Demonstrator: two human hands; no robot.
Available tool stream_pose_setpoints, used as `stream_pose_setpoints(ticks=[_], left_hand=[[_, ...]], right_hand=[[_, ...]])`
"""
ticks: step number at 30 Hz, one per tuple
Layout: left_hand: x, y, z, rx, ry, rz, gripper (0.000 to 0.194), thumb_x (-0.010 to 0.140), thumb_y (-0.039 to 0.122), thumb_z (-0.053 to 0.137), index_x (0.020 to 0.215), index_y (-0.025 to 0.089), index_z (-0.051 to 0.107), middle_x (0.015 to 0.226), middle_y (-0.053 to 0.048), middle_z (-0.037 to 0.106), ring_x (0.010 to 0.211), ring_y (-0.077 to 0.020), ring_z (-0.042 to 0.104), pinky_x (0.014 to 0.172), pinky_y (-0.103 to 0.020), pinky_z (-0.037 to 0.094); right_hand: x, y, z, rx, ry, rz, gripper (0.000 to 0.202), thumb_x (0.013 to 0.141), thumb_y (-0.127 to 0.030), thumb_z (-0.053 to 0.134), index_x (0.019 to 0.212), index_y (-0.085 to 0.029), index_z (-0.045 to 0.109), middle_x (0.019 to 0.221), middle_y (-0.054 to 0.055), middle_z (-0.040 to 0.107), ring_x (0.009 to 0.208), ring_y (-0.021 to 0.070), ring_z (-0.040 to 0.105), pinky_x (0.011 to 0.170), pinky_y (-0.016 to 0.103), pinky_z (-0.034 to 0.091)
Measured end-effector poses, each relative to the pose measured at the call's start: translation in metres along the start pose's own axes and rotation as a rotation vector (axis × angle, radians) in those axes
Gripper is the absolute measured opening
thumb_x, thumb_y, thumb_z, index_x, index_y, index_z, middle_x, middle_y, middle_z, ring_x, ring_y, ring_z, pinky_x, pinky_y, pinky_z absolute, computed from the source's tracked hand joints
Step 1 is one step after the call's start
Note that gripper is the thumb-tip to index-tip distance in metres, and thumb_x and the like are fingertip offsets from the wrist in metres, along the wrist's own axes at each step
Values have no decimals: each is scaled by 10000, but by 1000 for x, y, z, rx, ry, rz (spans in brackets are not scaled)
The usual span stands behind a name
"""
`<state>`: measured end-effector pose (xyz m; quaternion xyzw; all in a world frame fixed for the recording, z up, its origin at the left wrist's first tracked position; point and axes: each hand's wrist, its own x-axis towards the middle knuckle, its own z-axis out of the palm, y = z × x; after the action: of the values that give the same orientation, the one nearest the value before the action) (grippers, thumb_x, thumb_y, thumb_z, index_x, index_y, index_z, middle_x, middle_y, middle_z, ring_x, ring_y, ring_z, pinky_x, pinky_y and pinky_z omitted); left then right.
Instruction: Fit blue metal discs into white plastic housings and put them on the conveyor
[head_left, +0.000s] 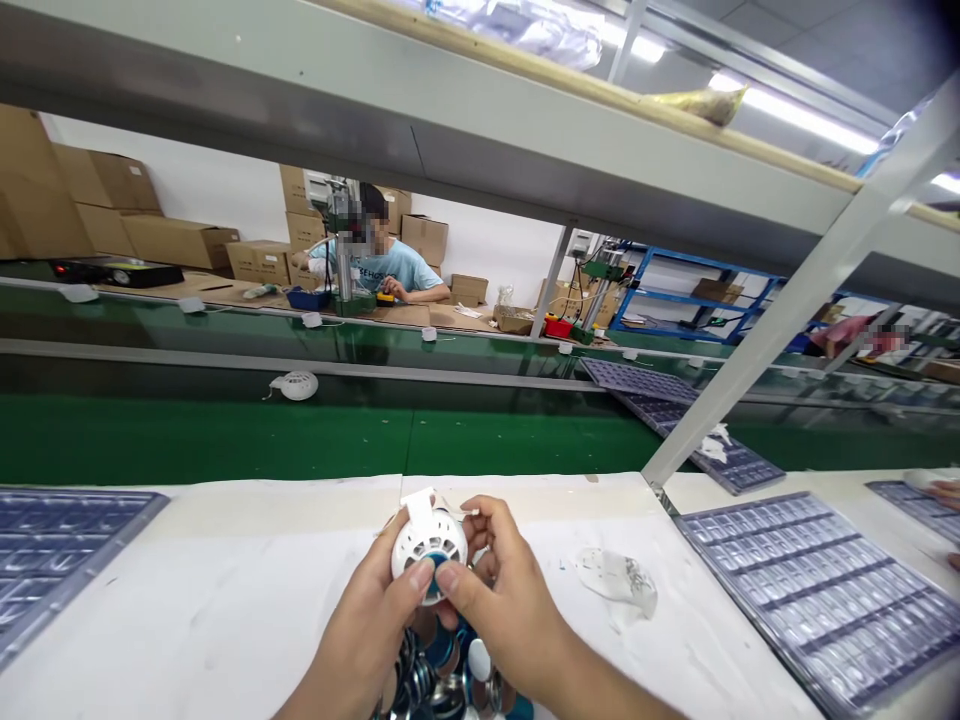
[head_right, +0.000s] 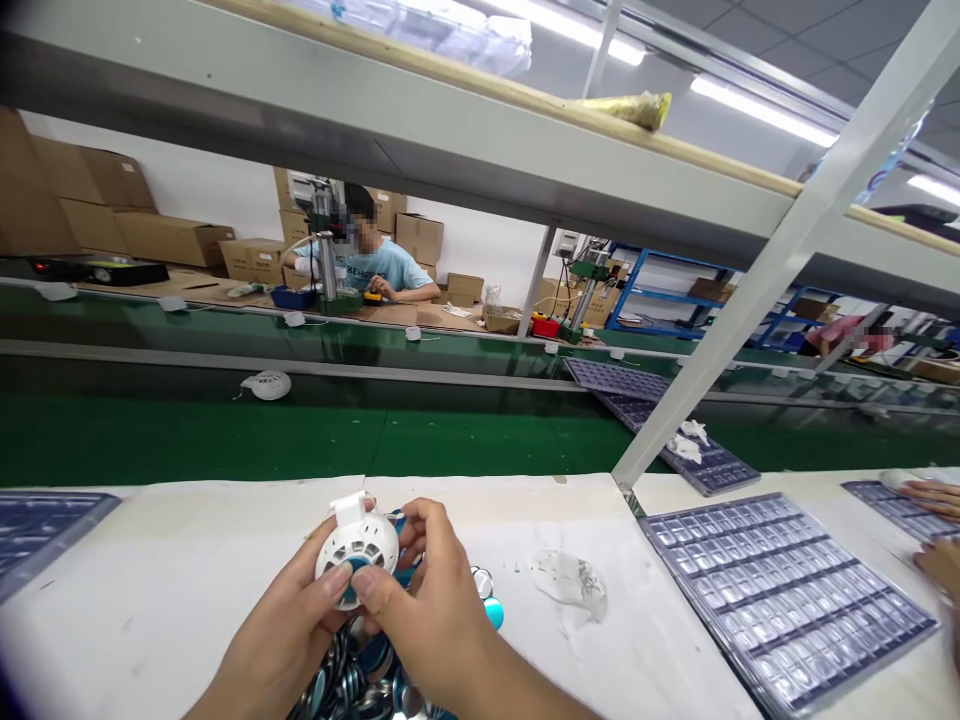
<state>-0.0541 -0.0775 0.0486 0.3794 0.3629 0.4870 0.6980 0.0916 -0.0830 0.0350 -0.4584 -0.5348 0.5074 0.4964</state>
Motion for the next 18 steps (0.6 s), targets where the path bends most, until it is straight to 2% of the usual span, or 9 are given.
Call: stream_pose_setpoints(ticks=[3,6,8,9,10,12,14,18], left_hand=[[-4,-6,-1,12,3,2,844,757,531,768,1409,158,384,786,-25,669,545,-155,549,505,-273,499],[-11,-15,-2,-60,42,-50,899,701,562,802,1406,185,392,778,-25,687,530,-154,557,499,-266,485],[-16,-22,-2,-101,76,-58,900,683,569,806,1406,202,415,935,-82,718,661,-211,640,533,-283,498],[-17,-25,-3,-105,100,-43,885,674,575,808,1391,207,443,1057,-115,709,801,-261,674,585,-298,519],[-17,-27,-3,-97,124,-18,864,663,582,811,1367,209,477,1175,-137,678,966,-313,667,662,-316,540],[-17,-29,-4,-68,156,35,836,639,597,818,1318,206,525,1339,-149,598,1225,-382,553,855,-356,533],[-15,-26,-4,-59,137,41,846,630,607,816,1313,207,516,1363,-143,586,1302,-405,487,970,-393,488],[-14,-20,-5,-112,38,9,867,664,564,801,1376,223,440,1284,-122,642,1253,-406,531,936,-424,505]], right_hand=[[-7,7,9,153,-201,-30,553,934,-563,571,1371,-258,423,910,17,595,589,114,551,554,251,457],[-12,13,18,244,-174,-74,663,890,-649,582,1397,-245,443,852,10,581,545,96,459,491,219,408],[-14,14,24,275,-109,-152,663,852,-656,623,1357,-246,495,865,20,586,566,107,443,481,218,394],[-14,14,26,279,-77,-196,648,841,-656,632,1331,-245,523,880,29,594,596,121,454,504,230,412],[-14,14,27,279,-50,-231,633,836,-656,634,1308,-244,546,902,38,602,633,138,471,546,249,439],[-14,13,29,274,-22,-263,614,828,-658,639,1277,-243,578,939,48,607,702,166,502,659,295,487],[-15,13,30,270,-25,-263,618,826,-644,651,1292,-245,574,960,49,603,734,180,523,735,326,506],[-18,14,29,217,-55,-252,671,832,-588,674,1382,-249,491,1087,76,599,852,220,569,835,368,507]])
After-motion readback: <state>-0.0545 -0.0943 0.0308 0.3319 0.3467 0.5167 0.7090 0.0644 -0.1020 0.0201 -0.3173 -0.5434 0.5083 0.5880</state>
